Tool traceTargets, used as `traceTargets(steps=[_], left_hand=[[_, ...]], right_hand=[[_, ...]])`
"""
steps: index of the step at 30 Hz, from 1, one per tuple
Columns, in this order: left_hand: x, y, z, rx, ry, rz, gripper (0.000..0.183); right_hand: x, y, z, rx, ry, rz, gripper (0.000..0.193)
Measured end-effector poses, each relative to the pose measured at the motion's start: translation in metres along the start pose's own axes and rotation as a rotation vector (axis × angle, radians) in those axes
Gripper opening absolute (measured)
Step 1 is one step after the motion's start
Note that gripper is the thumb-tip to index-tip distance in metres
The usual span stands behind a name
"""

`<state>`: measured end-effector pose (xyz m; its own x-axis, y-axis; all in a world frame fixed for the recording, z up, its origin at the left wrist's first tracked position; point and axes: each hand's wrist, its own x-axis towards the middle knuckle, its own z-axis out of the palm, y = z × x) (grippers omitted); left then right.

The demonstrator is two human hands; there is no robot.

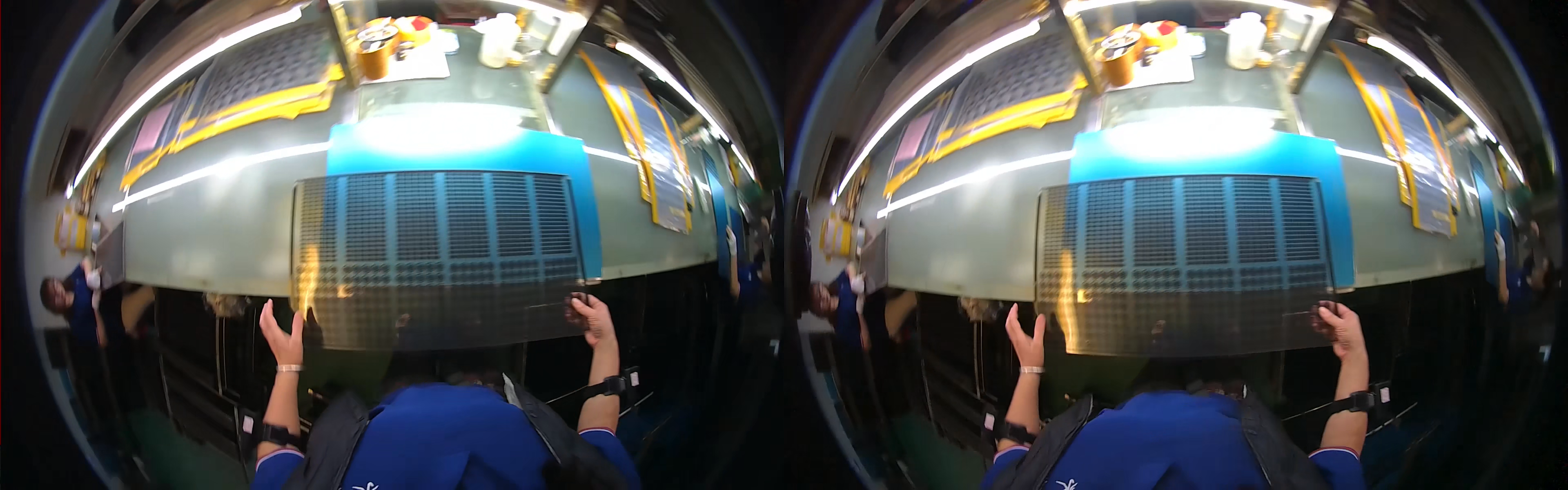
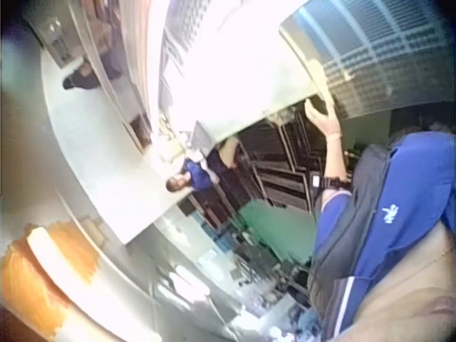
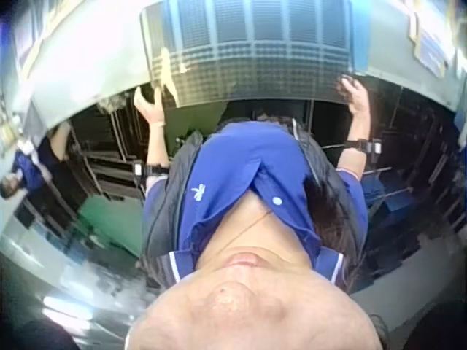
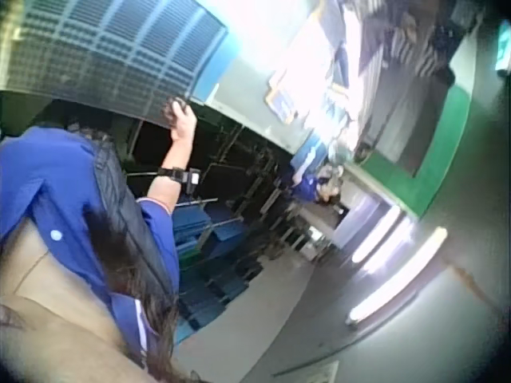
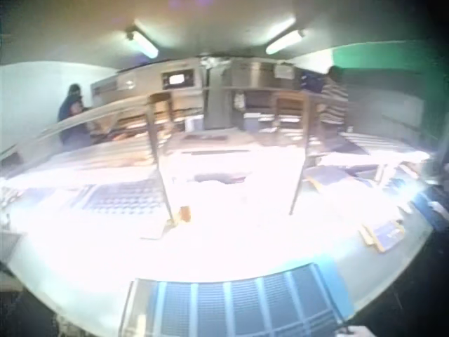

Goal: Inspecting and placing blue and patterned sheets into storage racks.

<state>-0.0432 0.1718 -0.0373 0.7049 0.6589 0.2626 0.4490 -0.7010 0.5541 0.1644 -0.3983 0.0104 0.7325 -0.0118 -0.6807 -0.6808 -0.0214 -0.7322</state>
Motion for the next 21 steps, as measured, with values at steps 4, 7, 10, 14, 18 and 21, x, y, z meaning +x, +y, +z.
traceTargets(steps=[4, 7, 10, 14, 18, 21], left_hand=[[0.042, -0.022, -0.024, -0.701, -0.865, -0.769, 0.031], [0.074, -0.009, -0.037, -0.821, -1.031, -0.521, 0.016], [0.112, 0.041, -0.011, -0.916, -0.712, -0.313, 0.038], [0.135, 0.052, 0.022, -0.585, -0.668, 0.098, 0.047], [0.133, 0.033, 0.036, -0.351, -0.772, 0.326, 0.053], [0.128, 0.023, 0.039, -0.381, -0.826, 0.36, 0.059]], right_hand=[[0.006, -0.033, 0.006, -0.19, -0.057, -0.095, 0.026], [0.014, -0.051, 0.015, -0.297, -0.054, -0.133, 0.029], [0.049, -0.062, 0.004, -0.3, 0.039, -0.304, 0.031], [0.097, -0.052, -0.017, -0.356, 0.245, -0.367, 0.026], [0.116, -0.042, -0.032, -0.373, 0.315, -0.451, 0.029], [0.121, -0.035, -0.042, -0.366, 0.331, -0.476, 0.031]])
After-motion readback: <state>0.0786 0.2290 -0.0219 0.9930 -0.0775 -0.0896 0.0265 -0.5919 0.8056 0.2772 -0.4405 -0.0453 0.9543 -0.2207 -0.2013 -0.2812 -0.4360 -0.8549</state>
